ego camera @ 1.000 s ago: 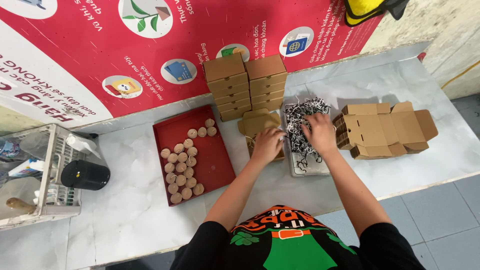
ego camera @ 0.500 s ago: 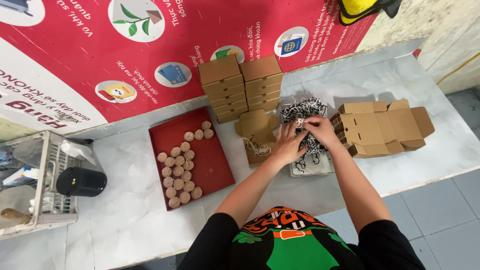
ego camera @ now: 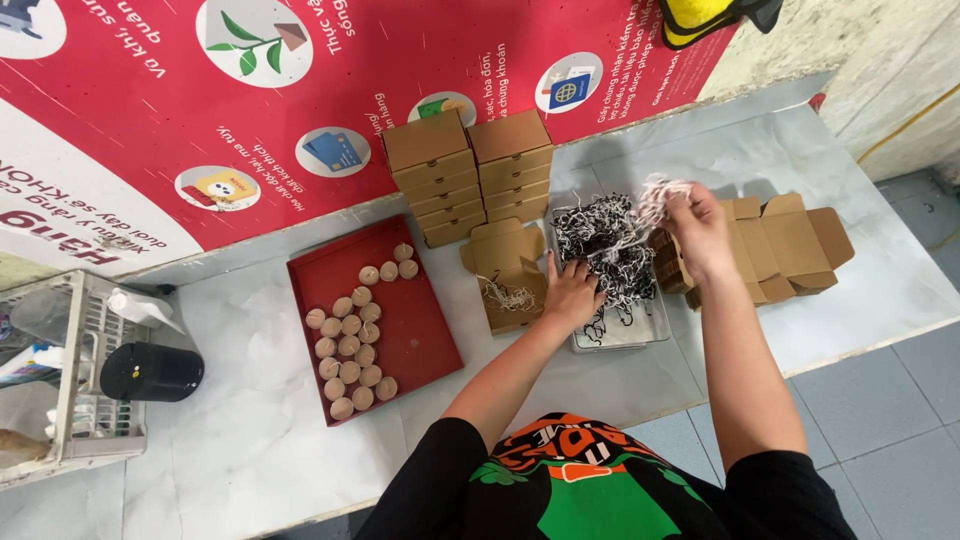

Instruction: Packaging small round wooden items into small cardboard boxes with protective filler material.

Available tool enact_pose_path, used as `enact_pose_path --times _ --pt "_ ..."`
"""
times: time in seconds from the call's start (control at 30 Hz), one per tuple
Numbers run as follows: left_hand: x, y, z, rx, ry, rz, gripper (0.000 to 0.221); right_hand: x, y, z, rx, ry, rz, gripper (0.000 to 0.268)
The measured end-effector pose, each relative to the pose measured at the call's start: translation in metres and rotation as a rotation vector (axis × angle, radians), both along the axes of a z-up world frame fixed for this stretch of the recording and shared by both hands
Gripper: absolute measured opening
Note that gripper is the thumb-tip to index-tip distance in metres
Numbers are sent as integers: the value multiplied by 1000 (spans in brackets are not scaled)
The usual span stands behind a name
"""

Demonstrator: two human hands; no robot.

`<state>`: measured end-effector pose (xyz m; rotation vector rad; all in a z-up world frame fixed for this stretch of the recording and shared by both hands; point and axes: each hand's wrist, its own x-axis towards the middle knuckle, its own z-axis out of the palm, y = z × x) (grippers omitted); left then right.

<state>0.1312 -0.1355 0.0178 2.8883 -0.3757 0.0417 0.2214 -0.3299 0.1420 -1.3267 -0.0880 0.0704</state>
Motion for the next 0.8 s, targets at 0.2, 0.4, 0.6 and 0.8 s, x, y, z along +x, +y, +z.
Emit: enact_pose_path --times 0.2,0.4,0.6,0.8 --pt "0 5 3 -12 56 12 45 -26 18 59 341 5 9 18" --pt "-29 49 71 -279 57 74 45 -24 36 19 512 24 236 12" --pt "-36 86 82 -1184 -58 -183 82 -40 98 0 620 5 488 22" --pt "-44 127 57 -1118 47 193 34 -57 146 -22 365 161 395 18"
